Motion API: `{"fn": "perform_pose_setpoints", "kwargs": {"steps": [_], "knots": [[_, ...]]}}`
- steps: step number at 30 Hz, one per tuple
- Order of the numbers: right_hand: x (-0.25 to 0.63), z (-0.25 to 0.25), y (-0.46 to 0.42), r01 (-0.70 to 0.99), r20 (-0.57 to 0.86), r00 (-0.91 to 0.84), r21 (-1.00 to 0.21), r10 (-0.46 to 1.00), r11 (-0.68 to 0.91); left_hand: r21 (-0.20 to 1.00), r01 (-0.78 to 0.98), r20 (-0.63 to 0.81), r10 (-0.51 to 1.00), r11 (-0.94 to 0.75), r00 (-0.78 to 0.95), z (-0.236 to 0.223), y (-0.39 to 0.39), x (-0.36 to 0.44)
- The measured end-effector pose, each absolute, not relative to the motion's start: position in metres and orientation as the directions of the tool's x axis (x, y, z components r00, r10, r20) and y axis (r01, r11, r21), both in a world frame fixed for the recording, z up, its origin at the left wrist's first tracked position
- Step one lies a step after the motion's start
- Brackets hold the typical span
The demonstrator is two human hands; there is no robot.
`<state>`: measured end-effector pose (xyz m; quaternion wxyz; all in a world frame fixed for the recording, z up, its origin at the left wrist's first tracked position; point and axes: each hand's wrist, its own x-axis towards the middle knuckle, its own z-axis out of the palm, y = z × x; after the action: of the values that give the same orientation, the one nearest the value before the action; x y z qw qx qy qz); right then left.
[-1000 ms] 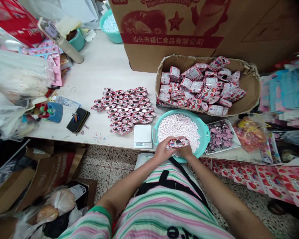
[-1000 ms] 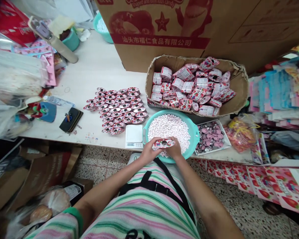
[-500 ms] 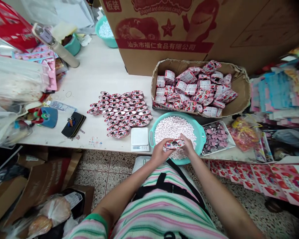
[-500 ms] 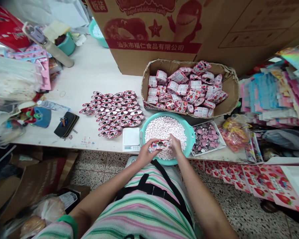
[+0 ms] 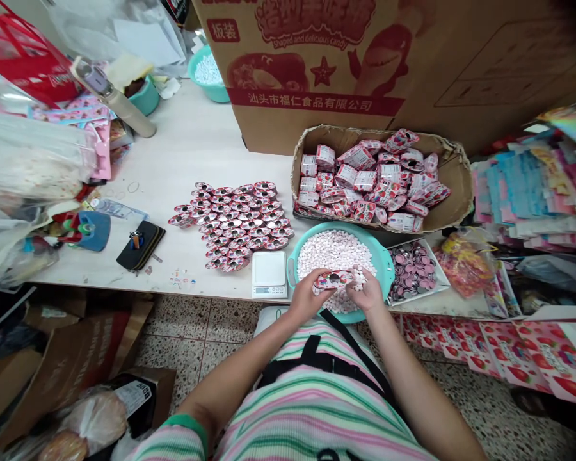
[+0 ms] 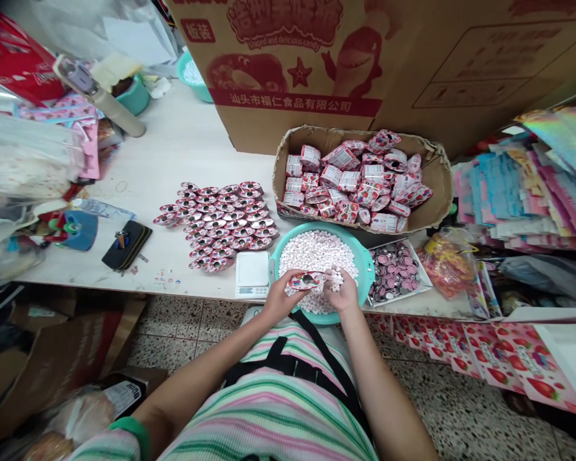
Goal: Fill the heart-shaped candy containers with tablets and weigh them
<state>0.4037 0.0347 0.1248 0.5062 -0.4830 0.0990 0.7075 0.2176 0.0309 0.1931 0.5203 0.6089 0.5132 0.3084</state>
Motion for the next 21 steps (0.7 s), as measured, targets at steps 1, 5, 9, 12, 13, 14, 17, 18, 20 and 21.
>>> {"fn": "perform_pose_setpoints", "kwargs": {"steps": [1,5,9,12,13,14,17,18,20,21], "knots": [[0.404,0.129,0.036,-0.811,-0.770,-0.031,-0.354,0.637,-0.466,0.950,0.305,-0.162,0.946,0.072,0.281,0.193,0.031,0.217],[0.406,0.151,0.043,-0.832,-0.715,-0.035,-0.366,0.698,-0.417,0.947,0.309,-0.170,0.949,0.083,0.265,0.191,0.030,0.215],[0.404,0.174,0.053,-0.848,-0.654,0.044,-0.424,0.755,-0.317,0.935,0.351,-0.150,0.958,0.058,0.244,0.189,0.029,0.215],[0.395,0.188,0.058,-0.864,-0.623,0.106,-0.443,0.775,-0.238,0.921,0.390,-0.127,0.957,0.016,0.262,0.189,0.029,0.215],[0.392,0.191,0.059,-0.868,-0.614,0.125,-0.449,0.779,-0.215,0.916,0.401,-0.119,0.956,0.002,0.267,0.189,0.029,0.215],[0.390,0.194,0.060,-0.869,-0.606,0.145,-0.455,0.782,-0.192,0.912,0.411,-0.110,0.957,-0.012,0.270,0.190,0.029,0.216],[0.385,0.200,0.060,-0.860,-0.586,0.204,-0.490,0.784,-0.143,0.897,0.438,-0.075,0.959,-0.054,0.273,0.191,0.029,0.216],[0.385,0.201,0.060,-0.853,-0.581,0.218,-0.504,0.784,-0.136,0.891,0.448,-0.064,0.959,-0.069,0.276,0.191,0.029,0.217],[0.386,0.203,0.059,-0.836,-0.570,0.238,-0.533,0.787,-0.132,0.876,0.472,-0.047,0.958,-0.096,0.281,0.192,0.028,0.217],[0.387,0.204,0.059,-0.828,-0.566,0.247,-0.545,0.787,-0.132,0.868,0.486,-0.042,0.958,-0.106,0.283,0.193,0.028,0.218]]}}
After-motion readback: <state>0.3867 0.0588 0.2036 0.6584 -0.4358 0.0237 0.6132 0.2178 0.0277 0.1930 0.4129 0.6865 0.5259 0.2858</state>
